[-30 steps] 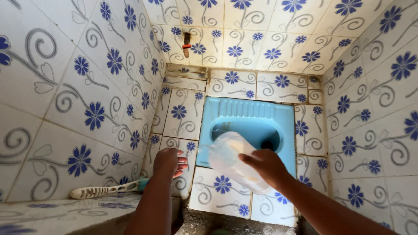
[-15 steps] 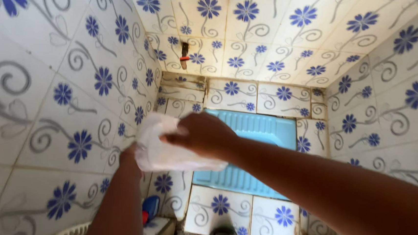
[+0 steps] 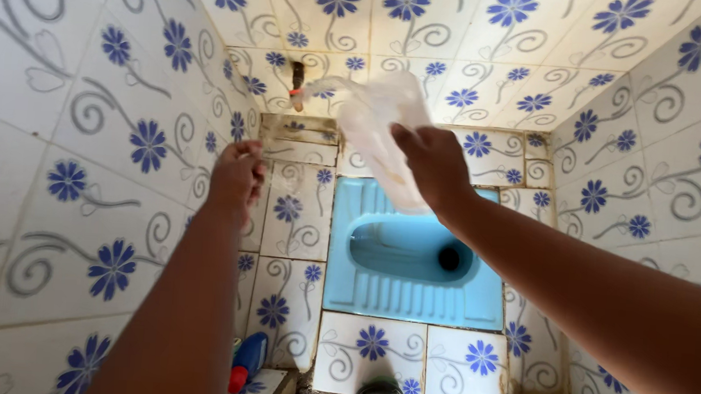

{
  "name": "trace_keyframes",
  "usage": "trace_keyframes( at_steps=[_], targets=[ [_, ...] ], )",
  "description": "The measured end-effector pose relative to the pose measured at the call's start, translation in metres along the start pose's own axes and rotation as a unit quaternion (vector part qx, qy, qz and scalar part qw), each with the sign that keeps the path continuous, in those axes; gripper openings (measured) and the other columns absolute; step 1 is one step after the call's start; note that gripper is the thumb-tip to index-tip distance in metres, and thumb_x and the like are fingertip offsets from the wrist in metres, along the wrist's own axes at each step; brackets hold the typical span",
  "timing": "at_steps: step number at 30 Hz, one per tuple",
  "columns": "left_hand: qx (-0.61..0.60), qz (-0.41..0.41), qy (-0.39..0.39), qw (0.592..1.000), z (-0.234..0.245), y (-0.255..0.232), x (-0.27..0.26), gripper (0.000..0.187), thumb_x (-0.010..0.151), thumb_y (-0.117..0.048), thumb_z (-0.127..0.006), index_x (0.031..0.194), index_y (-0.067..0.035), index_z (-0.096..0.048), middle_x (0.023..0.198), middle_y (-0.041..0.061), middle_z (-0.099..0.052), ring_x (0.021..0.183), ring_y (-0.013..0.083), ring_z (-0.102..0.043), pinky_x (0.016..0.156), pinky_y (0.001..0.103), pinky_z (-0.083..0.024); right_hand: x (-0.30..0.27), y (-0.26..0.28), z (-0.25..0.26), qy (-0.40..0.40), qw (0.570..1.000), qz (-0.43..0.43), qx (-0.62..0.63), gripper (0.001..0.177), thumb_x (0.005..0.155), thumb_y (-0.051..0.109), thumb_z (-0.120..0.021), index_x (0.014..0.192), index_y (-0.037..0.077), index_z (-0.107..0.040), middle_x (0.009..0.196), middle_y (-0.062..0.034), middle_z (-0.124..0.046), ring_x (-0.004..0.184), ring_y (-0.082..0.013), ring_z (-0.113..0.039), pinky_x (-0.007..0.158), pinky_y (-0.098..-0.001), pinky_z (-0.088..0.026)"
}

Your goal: The person opens a bathroom door, then repeatedly scoops water from a tap into a plastic container and pours it into a squat toilet. The person refills the container multiple times and continues pouring water into the toilet before closing the door.

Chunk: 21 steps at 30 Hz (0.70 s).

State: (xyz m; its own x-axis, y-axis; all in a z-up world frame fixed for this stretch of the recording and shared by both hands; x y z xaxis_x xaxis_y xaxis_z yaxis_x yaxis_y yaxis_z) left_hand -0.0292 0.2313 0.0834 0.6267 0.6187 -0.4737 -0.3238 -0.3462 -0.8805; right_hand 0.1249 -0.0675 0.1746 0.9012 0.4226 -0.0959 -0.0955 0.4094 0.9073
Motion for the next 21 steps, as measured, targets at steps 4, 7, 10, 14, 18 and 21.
trace_keyframes(
  at_steps=[4, 7, 10, 14, 18, 21],
  targets=[
    [0.024, 0.034, 0.008, 0.999, 0.005, 0.037, -0.008, 0.027, 0.094, -0.036, -0.065, 0.115, -0.021, -0.060, 0.109, -0.006, -0.071, 0.089, 0.0077, -0.064, 0.069, 0.028, -0.045, -0.032, -0.048, 0.029, -0.024, 0.996, -0.059, -0.067, 0.060, 0.098, 0.046, -0.064, 0.064, -0.002, -0.053, 0.057, -0.0075, -0.044, 0.052, -0.0166, -0.037, 0.051, -0.0391, -0.032],
    [0.064, 0.100, -0.011, 0.993, 0.023, 0.071, -0.007, 0.027, 0.094, -0.041, -0.063, 0.114, -0.022, -0.060, 0.116, -0.007, -0.070, 0.103, 0.0096, -0.064, 0.081, 0.033, -0.045, -0.061, -0.085, 0.041, 0.007, 0.994, -0.075, -0.077, 0.058, 0.096, 0.047, -0.063, 0.062, 0.000, -0.060, 0.052, -0.0059, -0.052, 0.048, -0.0153, -0.044, 0.049, -0.0365, -0.037],
    [0.087, 0.123, -0.028, 0.988, 0.050, 0.104, -0.005, 0.027, 0.093, -0.040, -0.064, 0.113, -0.022, -0.061, 0.110, -0.005, -0.071, 0.096, 0.0106, -0.066, 0.079, 0.035, -0.046, -0.093, -0.124, 0.040, 0.064, 0.981, -0.155, -0.099, 0.057, 0.094, 0.051, -0.066, 0.068, 0.001, -0.062, 0.058, -0.0091, -0.057, 0.051, -0.0177, -0.048, 0.052, -0.0369, -0.040],
    [0.140, 0.171, -0.072, 0.973, 0.092, 0.154, -0.006, 0.025, 0.093, -0.037, -0.064, 0.111, -0.019, -0.064, 0.097, -0.001, -0.067, 0.082, 0.0139, -0.060, 0.068, 0.036, -0.043, -0.127, -0.131, 0.005, 0.160, 0.964, -0.049, -0.206, 0.045, 0.090, 0.053, -0.065, 0.084, 0.009, -0.073, 0.077, -0.0074, -0.070, 0.064, -0.0191, -0.064, 0.064, -0.0382, -0.051],
    [0.145, 0.246, -0.127, 0.950, 0.136, 0.210, -0.023, 0.025, 0.092, -0.036, -0.063, 0.108, -0.016, -0.064, 0.092, 0.000, -0.067, 0.077, 0.0149, -0.059, 0.061, 0.037, -0.037, -0.155, -0.103, -0.043, 0.243, 0.950, 0.032, -0.194, 0.052, 0.091, 0.054, -0.069, 0.095, 0.002, -0.072, 0.096, -0.0140, -0.072, 0.087, -0.0287, -0.065, 0.077, -0.0459, -0.051],
    [0.164, 0.270, -0.157, 0.936, 0.166, 0.233, -0.030, 0.026, 0.092, -0.036, -0.063, 0.108, -0.016, -0.065, 0.093, 0.001, -0.068, 0.078, 0.0161, -0.060, 0.063, 0.038, -0.038, -0.167, -0.077, -0.079, 0.327, 0.920, 0.028, -0.216, 0.050, 0.090, 0.055, -0.065, 0.094, 0.006, -0.073, 0.092, -0.0127, -0.072, 0.089, -0.0282, -0.067, 0.080, -0.0457, -0.051]
  ],
)
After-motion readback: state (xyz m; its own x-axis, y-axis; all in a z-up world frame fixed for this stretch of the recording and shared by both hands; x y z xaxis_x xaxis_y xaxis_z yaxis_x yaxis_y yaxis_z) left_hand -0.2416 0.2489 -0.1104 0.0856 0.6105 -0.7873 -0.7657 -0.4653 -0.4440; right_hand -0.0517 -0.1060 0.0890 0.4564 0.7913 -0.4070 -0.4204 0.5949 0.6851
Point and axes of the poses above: each hand's wrist, its own x-axis towards the middle knuckle, its own z-axis out of the back of the hand, y = z × x, the point moved 6 cm from there along x, towards the middle knuckle
